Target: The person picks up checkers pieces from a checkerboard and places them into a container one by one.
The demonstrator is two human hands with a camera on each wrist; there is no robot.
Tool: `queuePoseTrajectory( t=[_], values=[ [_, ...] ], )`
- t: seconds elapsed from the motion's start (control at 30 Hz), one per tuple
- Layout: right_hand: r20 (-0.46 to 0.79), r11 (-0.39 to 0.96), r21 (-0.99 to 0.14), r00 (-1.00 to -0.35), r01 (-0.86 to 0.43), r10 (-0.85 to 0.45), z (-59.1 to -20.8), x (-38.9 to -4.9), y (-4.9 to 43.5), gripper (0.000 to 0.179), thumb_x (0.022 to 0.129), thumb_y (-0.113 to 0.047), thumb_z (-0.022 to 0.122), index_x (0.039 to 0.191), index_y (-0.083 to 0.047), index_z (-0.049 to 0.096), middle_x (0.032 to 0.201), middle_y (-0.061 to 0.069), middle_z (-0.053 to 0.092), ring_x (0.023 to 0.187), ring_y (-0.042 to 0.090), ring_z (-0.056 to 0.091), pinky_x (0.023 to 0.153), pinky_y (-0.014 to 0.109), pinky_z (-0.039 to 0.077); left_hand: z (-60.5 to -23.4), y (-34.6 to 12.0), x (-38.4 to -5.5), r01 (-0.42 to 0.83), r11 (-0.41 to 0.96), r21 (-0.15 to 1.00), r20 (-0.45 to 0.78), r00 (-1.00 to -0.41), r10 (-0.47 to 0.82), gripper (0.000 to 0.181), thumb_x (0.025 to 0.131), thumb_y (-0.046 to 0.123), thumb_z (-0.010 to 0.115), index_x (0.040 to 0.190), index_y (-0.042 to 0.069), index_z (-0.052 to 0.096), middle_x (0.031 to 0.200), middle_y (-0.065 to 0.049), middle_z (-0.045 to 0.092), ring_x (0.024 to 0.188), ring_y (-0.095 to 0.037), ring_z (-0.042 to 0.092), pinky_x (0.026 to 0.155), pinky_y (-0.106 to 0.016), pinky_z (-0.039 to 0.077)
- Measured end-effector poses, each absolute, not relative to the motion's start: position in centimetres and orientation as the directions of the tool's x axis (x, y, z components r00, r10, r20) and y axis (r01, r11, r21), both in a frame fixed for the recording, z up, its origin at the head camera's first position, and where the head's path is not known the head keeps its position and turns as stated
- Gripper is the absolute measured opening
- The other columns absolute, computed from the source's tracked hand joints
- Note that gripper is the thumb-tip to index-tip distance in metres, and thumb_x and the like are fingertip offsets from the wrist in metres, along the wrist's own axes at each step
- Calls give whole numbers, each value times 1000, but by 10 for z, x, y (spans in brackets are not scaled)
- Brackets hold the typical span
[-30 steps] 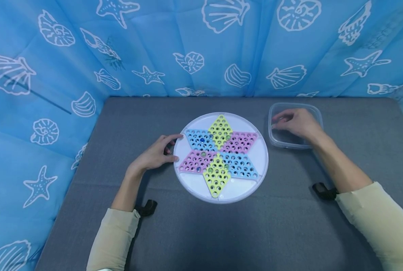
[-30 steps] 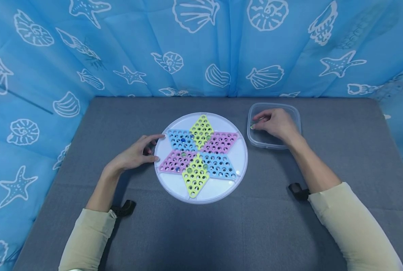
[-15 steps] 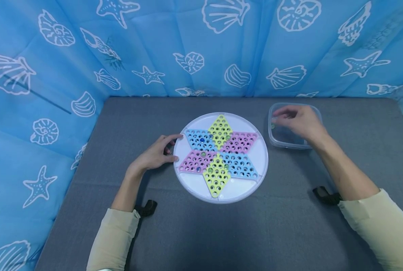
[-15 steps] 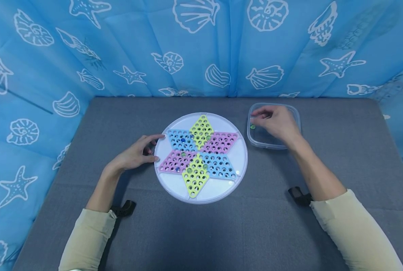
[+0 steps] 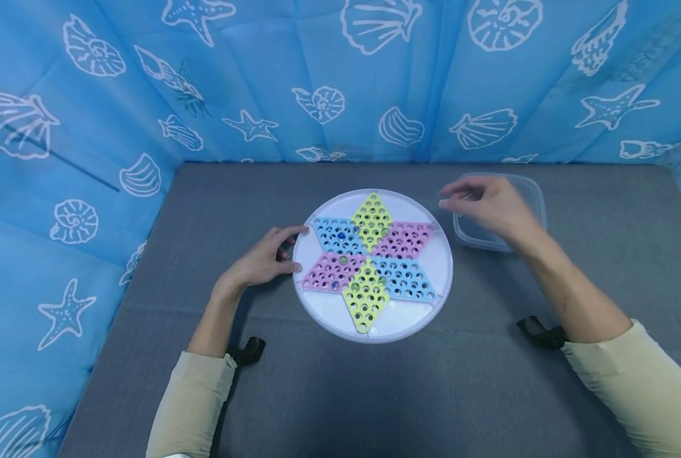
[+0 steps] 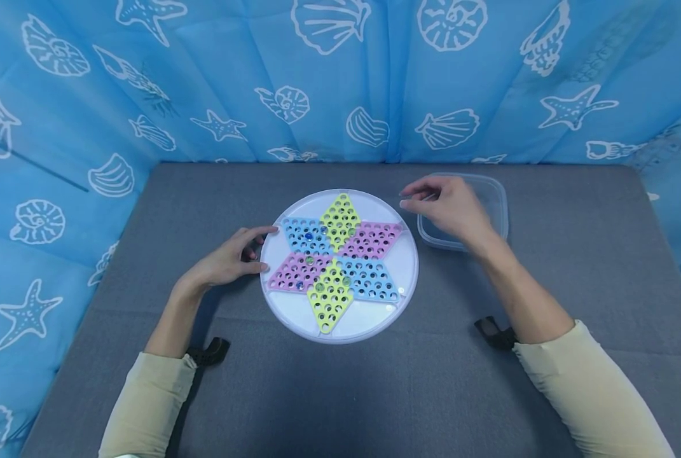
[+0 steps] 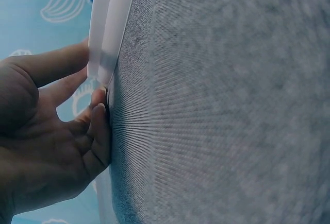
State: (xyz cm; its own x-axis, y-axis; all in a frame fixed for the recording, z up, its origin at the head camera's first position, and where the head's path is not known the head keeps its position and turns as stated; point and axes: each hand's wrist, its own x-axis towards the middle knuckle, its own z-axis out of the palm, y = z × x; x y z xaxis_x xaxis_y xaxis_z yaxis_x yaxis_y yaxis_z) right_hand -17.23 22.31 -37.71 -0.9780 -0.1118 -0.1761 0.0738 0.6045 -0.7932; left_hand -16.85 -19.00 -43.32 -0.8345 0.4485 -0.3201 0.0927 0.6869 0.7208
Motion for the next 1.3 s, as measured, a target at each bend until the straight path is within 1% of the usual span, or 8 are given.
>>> queuePoseTrajectory(
  t=[0.17,0.4,0.6,0.7,0.83,0.97,1.3],
  values=[
    [-169,591,-805,-976,55,-138,-375,-171,215,39,94,-31,68,125,-7,64,115,15,64,100,26,59,84,40,43,-433,-190,-168,95,686,721,-318,-835,450,70,91,10,72,152,16,39,128,-19,40,100,-27,47,81,-38,41],
    [-133,576,-818,-973,1,-188,-375,-172,202,35,93,-25,70,122,-6,66,114,15,67,102,28,64,88,42,46,-431,-190,-167,86,686,722,-324,-835,445,70,91,10,72,153,16,38,128,-19,39,101,-28,47,82,-38,41],
    [-107,536,-843,-965,-40,-240,-379,-175,189,36,90,-24,74,120,-4,68,110,13,69,96,24,66,81,29,49,-431,-191,-166,77,683,726,-325,-837,440,70,91,10,71,153,16,38,128,-19,40,99,-28,47,82,-39,40],
    [-102,524,-850,-962,-48,-254,-383,-177,183,33,90,-21,74,118,-4,69,104,11,70,92,22,66,78,25,48,-432,-192,-167,96,685,722,-311,-840,445,70,92,10,71,153,16,38,127,-19,40,98,-27,48,82,-39,40],
    [-109,533,-845,-959,-50,-263,-388,-178,177,28,89,-17,73,114,-4,71,99,10,70,89,22,66,77,28,47,-432,-190,-168,121,690,714,-300,-837,457,70,92,11,71,154,16,37,127,-20,40,100,-28,48,83,-40,41],
    [-125,549,-834,-952,-53,-281,-394,-179,171,25,89,-14,73,112,-4,72,98,10,69,89,23,64,76,32,47,-432,-189,-168,106,696,710,-314,-836,449,71,92,12,71,154,17,36,129,-19,40,101,-28,48,84,-40,41],
    [-110,577,-809,-935,-112,-337,-411,-181,159,26,88,-9,73,113,-2,70,96,11,68,87,23,64,76,33,49,-432,-189,-168,82,692,718,-326,-838,438,71,92,11,71,154,18,37,129,-19,40,101,-28,48,82,-39,41]
  ],
)
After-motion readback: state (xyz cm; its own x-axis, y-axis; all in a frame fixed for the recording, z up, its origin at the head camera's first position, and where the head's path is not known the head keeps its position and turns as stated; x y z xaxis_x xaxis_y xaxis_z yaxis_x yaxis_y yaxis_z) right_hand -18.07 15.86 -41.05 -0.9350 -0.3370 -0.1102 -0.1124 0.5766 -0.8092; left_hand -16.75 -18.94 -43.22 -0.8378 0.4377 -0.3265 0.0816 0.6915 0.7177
